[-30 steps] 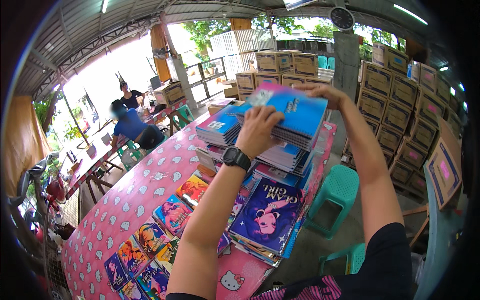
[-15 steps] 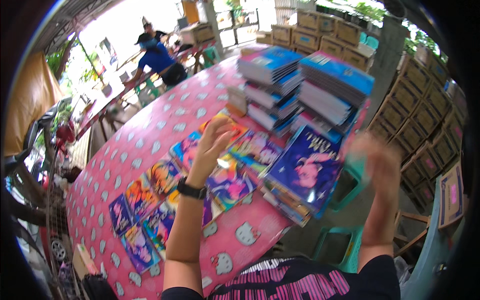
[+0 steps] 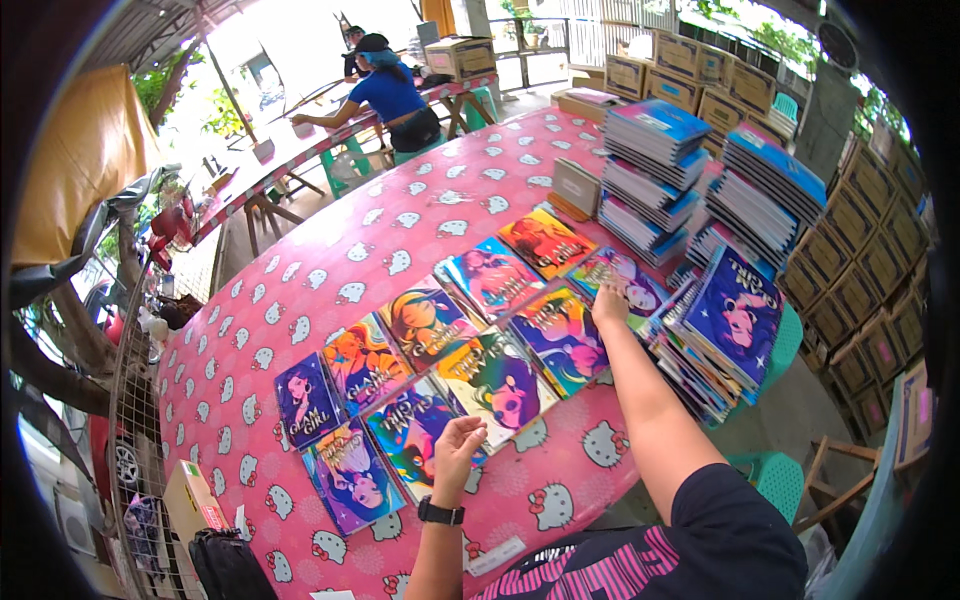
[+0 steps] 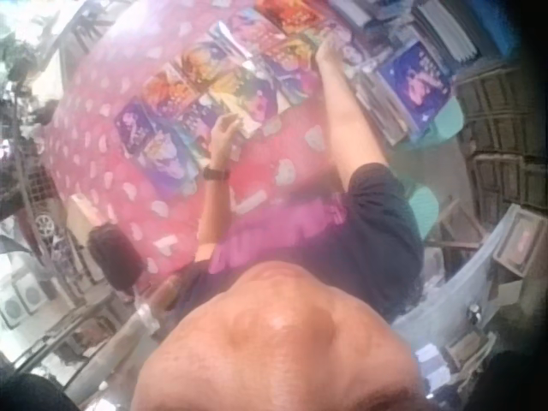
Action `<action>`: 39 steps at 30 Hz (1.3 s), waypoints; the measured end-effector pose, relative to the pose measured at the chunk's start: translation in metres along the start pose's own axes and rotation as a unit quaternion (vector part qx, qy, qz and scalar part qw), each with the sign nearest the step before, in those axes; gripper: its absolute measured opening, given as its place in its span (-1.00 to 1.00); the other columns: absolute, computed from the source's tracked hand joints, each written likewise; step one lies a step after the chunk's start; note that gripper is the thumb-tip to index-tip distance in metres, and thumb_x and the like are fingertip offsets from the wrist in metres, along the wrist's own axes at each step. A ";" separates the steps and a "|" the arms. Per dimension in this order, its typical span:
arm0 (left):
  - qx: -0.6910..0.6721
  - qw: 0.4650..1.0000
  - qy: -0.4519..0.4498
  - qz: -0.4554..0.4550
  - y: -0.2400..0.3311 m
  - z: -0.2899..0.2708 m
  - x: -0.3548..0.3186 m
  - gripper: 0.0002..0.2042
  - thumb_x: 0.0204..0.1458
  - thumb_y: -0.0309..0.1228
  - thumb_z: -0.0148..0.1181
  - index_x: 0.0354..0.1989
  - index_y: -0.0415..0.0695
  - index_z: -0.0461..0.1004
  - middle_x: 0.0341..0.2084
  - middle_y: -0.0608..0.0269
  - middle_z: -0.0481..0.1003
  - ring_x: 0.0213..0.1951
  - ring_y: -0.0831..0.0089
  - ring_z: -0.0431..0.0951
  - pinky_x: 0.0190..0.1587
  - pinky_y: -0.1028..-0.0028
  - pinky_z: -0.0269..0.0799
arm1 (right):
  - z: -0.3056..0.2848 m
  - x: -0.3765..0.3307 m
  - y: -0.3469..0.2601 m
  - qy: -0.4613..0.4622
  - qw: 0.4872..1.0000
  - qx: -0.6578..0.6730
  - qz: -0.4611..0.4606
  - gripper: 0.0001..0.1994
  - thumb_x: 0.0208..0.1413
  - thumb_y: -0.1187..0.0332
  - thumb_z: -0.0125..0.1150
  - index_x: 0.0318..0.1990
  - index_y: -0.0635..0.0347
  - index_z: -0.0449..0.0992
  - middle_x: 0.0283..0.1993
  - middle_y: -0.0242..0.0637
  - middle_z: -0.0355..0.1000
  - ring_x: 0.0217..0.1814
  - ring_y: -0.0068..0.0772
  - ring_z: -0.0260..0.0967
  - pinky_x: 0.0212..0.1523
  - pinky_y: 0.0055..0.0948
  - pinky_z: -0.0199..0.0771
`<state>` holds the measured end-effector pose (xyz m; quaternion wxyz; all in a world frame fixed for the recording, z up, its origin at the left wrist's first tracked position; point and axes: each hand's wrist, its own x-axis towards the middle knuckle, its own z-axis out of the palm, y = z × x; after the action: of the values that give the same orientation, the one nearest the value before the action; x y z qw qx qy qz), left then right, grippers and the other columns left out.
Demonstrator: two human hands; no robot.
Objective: The person sorts colorful spiral-bound notebooks on a table, picking them up from a pile, categorizing them by their cover art, and then organizing them into stacks.
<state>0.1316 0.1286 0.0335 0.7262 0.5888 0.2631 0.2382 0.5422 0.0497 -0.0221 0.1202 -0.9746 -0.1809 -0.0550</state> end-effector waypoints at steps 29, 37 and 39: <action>-0.306 0.935 0.163 -0.072 -0.019 -0.013 0.107 -0.65 0.09 -0.23 0.08 -0.04 -0.15 0.26 -0.19 0.22 0.43 -0.16 0.35 0.49 -0.10 0.33 0.45 | -0.045 -0.025 -0.125 0.184 0.857 0.355 -0.326 -0.82 0.02 0.49 -0.04 -0.28 0.21 0.50 -0.44 -0.09 0.41 -0.33 -0.04 0.35 -0.23 -0.18 0.31; -0.115 0.981 0.154 -0.034 -0.016 -0.026 0.077 -0.61 -0.12 -0.67 0.09 -0.04 -0.27 0.29 -0.18 0.18 0.46 -0.21 0.41 0.50 -0.13 0.45 0.44 | -0.097 -0.152 -0.067 -0.270 0.810 0.274 -0.443 -0.40 -0.18 0.30 0.36 0.10 0.13 0.33 0.20 -0.21 0.25 0.31 -0.22 0.05 0.24 -0.04 0.02; -0.134 0.976 0.170 -0.029 -0.016 -0.039 0.050 -0.62 -0.08 -0.67 0.05 -0.02 -0.26 0.28 -0.16 0.18 0.45 -0.17 0.40 0.50 -0.09 0.46 0.42 | -0.088 -0.152 -0.029 -0.219 0.903 0.065 -0.363 -0.28 -0.17 0.20 0.36 0.22 -0.03 0.21 0.39 -0.29 -0.04 0.45 -0.29 -0.25 0.27 0.25 -0.31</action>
<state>0.1439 0.1864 0.0060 0.7498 0.4295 0.3649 0.3467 0.3852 0.0023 0.0459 0.1123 -0.8189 -0.5471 0.1321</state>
